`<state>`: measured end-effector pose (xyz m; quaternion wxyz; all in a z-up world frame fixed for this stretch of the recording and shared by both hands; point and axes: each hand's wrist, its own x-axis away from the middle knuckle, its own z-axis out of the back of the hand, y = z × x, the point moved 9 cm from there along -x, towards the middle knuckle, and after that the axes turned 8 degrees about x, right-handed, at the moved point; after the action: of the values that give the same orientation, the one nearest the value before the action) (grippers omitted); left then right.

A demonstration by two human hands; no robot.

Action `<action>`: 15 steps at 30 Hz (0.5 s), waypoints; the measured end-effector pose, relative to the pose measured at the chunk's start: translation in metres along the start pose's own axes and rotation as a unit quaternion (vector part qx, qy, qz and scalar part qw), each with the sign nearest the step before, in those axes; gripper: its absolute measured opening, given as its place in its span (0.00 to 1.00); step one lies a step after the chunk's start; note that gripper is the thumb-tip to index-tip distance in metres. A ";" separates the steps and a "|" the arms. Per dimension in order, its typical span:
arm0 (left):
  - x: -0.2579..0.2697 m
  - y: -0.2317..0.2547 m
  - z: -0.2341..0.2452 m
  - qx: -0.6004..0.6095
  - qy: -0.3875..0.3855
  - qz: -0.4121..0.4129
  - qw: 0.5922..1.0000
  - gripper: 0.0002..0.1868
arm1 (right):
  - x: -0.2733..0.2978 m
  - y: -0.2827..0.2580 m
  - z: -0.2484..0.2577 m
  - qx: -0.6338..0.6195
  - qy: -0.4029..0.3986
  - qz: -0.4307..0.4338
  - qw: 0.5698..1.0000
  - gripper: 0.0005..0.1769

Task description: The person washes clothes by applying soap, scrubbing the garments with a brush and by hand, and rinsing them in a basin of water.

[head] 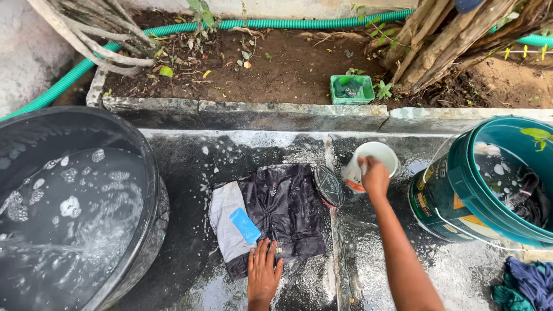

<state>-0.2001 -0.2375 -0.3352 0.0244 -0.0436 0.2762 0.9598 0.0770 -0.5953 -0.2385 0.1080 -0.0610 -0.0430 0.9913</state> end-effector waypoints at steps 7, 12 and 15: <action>0.001 0.001 0.000 -0.007 -0.004 0.004 1.000 0.31 | -0.062 0.004 -0.070 0.127 -0.167 -0.062 0.976 0.14; -0.003 -0.005 0.000 -0.002 -0.033 0.052 0.998 0.29 | -0.067 -0.002 -0.055 0.131 -0.197 -0.050 0.970 0.12; 0.001 -0.008 0.006 0.011 -0.025 0.091 0.995 0.28 | -0.061 -0.036 -0.008 0.060 -0.063 0.019 0.996 0.11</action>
<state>-0.2008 -0.2272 -0.3347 -0.0554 0.0062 0.2891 0.9557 0.1444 -0.5726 -0.2361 0.0894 0.0069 0.0111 0.9959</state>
